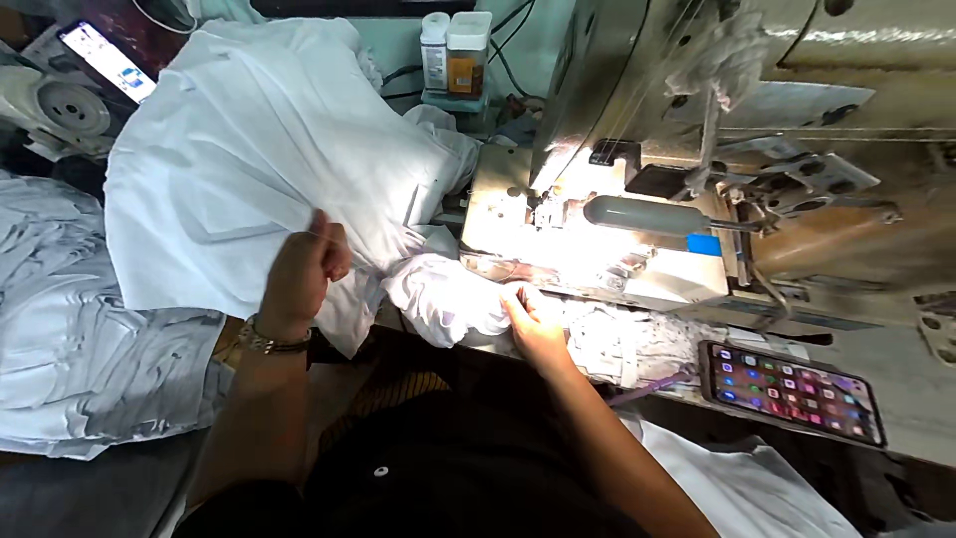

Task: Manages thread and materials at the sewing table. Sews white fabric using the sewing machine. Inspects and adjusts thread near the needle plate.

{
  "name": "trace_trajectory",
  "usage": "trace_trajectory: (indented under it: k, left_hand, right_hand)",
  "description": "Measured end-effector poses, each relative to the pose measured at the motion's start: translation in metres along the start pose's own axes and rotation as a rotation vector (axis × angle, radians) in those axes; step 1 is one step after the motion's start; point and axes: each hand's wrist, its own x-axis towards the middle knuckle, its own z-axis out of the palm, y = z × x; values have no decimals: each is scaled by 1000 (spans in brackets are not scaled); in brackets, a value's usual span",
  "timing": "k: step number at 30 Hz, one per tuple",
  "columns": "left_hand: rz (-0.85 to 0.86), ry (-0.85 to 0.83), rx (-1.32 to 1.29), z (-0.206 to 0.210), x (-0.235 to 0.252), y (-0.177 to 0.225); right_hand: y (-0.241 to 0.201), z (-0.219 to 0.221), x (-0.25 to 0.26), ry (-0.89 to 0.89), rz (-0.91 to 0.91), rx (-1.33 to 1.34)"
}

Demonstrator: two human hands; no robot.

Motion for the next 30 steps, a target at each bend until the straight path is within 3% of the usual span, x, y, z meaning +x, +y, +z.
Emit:
trace_trajectory:
  k: [3,6,8,9,11,14,16,18,20,25,27,30]
  left_hand:
    - [-23,171,-410,-22,-5,14]
    - [135,473,-520,-52,-8,21]
    - [231,559,-445,-72,-15,28]
    - [239,520,-329,-80,-21,31]
    - [175,278,20,-90,-39,36]
    - [-45,-331,600,-104,-63,15]
    - [-275,-569,816,-116,-78,-23]
    - [-478,-519,960,-130,-97,-52]
    - [-558,-460,1007,-144,-112,-58]
    - [-571,-252,1038,-171,-134,-37]
    - [-535,-142,1031,-178,-140,-33]
    - [-533,-35,1090,-181,-141,-26]
  right_hand:
    - [-1,1,-1,10,-3,-16]
    - [-3,2,-1,37,5,-36]
    - [-3,4,-2,53,-4,-41]
    - [-4,4,-2,57,-11,-44]
    - [-4,4,-2,59,-15,-42]
    - [-5,5,-3,67,-50,-33]
    - [-5,7,-3,80,-80,-42]
    - [-4,10,-3,104,-112,-57]
    - [-2,11,-6,164,-138,-110]
    - [-7,18,-13,297,-299,-484]
    - [-14,22,-12,270,-401,-593]
    - [-28,29,-8,157,-377,-718]
